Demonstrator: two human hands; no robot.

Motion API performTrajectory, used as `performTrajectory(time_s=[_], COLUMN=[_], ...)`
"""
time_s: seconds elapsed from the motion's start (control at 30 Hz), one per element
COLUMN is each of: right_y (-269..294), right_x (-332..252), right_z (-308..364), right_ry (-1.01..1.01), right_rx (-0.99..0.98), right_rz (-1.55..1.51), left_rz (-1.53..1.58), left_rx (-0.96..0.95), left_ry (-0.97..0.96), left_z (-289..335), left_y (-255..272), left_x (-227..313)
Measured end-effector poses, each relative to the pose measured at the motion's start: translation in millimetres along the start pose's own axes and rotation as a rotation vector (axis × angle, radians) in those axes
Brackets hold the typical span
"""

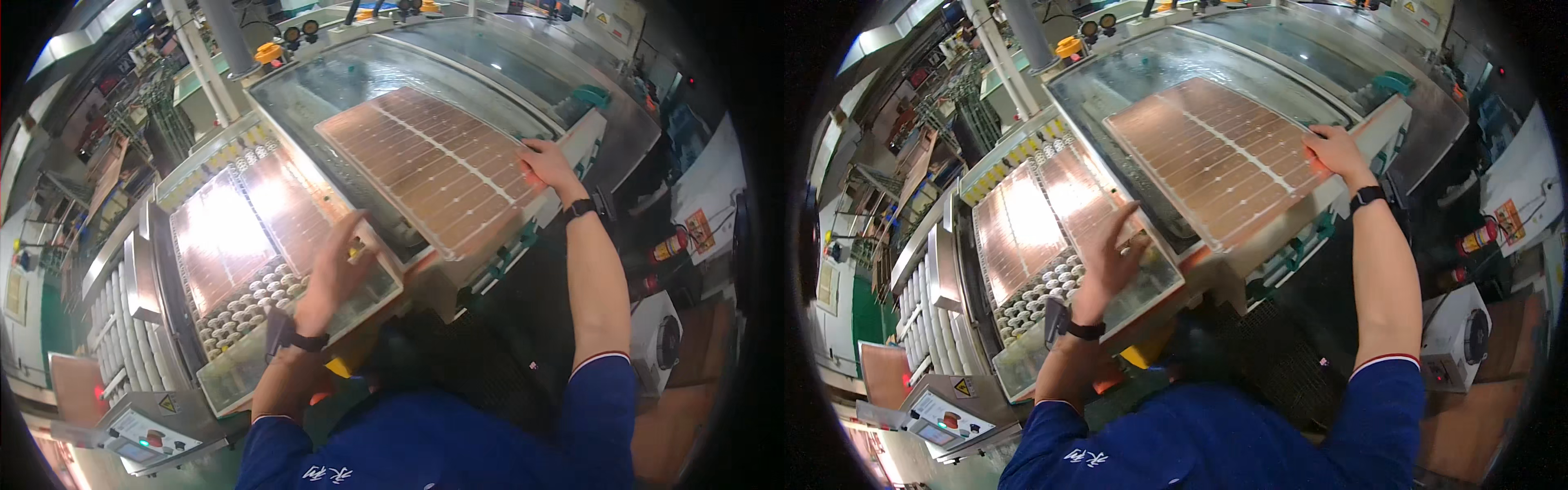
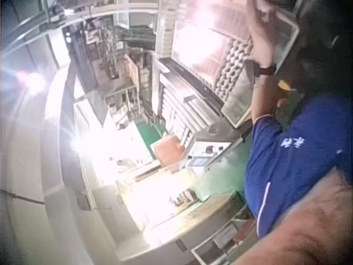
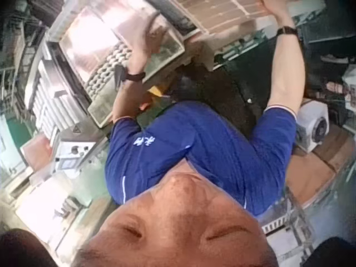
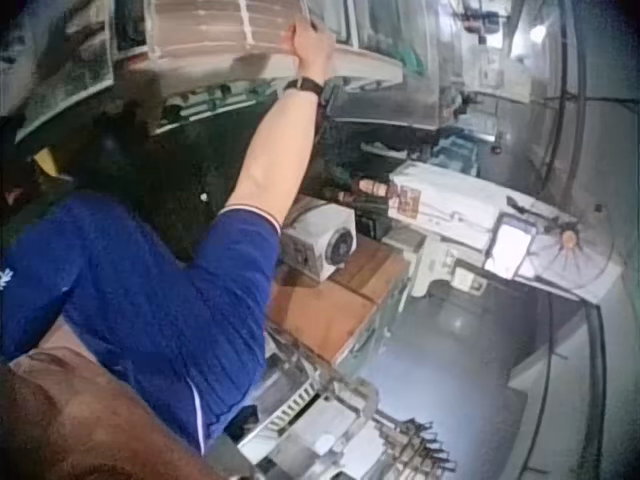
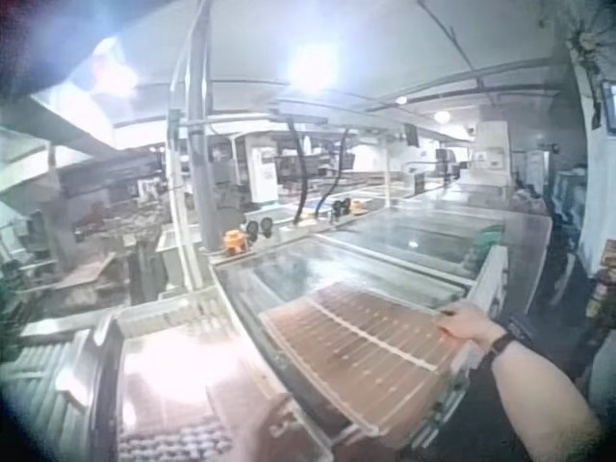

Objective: The recorder is manually handling and inspecting copper plates on an industrial machine.

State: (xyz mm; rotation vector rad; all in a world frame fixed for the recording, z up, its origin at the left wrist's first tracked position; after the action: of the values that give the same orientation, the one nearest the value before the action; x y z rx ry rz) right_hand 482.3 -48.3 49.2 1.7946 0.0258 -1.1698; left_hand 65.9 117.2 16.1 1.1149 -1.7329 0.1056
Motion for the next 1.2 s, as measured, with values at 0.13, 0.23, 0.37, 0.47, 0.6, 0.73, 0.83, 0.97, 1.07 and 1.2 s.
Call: performTrajectory(time_s=[0.13, 0.23, 0.37, 0.47, 0.6, 0.73, 0.83, 0.97, 1.07, 1.2], right_y=[6.3, 0.9, -0.4, 3.9, 1.4, 5.0, 6.1, 8.3, 12.5, 4.5], right_x=[32.8, 33.3, 22.3, 34.2, 27.6, 24.2, 19.9, 9.4, 21.1, 14.3], right_z=[-24.7, -21.5, -15.0, -22.8, -17.7, -16.9, -13.8, -14.1, -19.0, -19.6], right_ry=[0.066, -0.023, -0.038, 0.017, -0.028, -0.04, -0.026, 0.121, 0.103, 0.071], right_rx=[0.108, 0.048, 0.033, -0.001, 0.016, 0.02, 0.02, -0.012, 0.037, -0.04], right_rz=[0.148, 0.057, 0.067, -0.039, 0.054, 0.157, 0.124, 0.085, 0.166, 0.134], left_rz=[-0.165, -0.3, -0.381, -0.358, -0.339, -0.402, -0.422, -0.371, -0.352, -0.341], left_rx=[-0.217, -0.33, -0.244, -0.243, -0.242, -0.263, -0.2, -0.082, -0.054, -0.099], left_ry=[-0.411, -0.5, -0.627, -0.663, -0.68, -0.751, -0.81, -0.855, -0.859, -0.829], left_z=[-17.1, -19.6, -18.5, -22.0, -18.7, -10.4, -9.6, -7.7, -4.3, -3.0], left_y=[-56.1, -68.6, -64.2, -66.8, -70.1, -80.7, -80.1, -76.0, -69.9, -55.8], left_x=[85.7, 83.4, 88.3, 92.7, 101.1, 103.0, 105.8, 101.5, 100.4, 104.5])
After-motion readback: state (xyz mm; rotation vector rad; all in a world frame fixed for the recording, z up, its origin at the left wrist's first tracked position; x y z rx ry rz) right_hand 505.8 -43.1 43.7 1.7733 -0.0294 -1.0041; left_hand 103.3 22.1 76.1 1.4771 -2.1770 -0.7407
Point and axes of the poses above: each hand's wrist, its own z-axis away from the middle knuckle, its own y-axis out of the back of the hand, x = y × z, the point moved 7 cm from there along -z, towards the middle knuckle, and after that the axes turned 7 degrees about z, right-handed, at the moved point
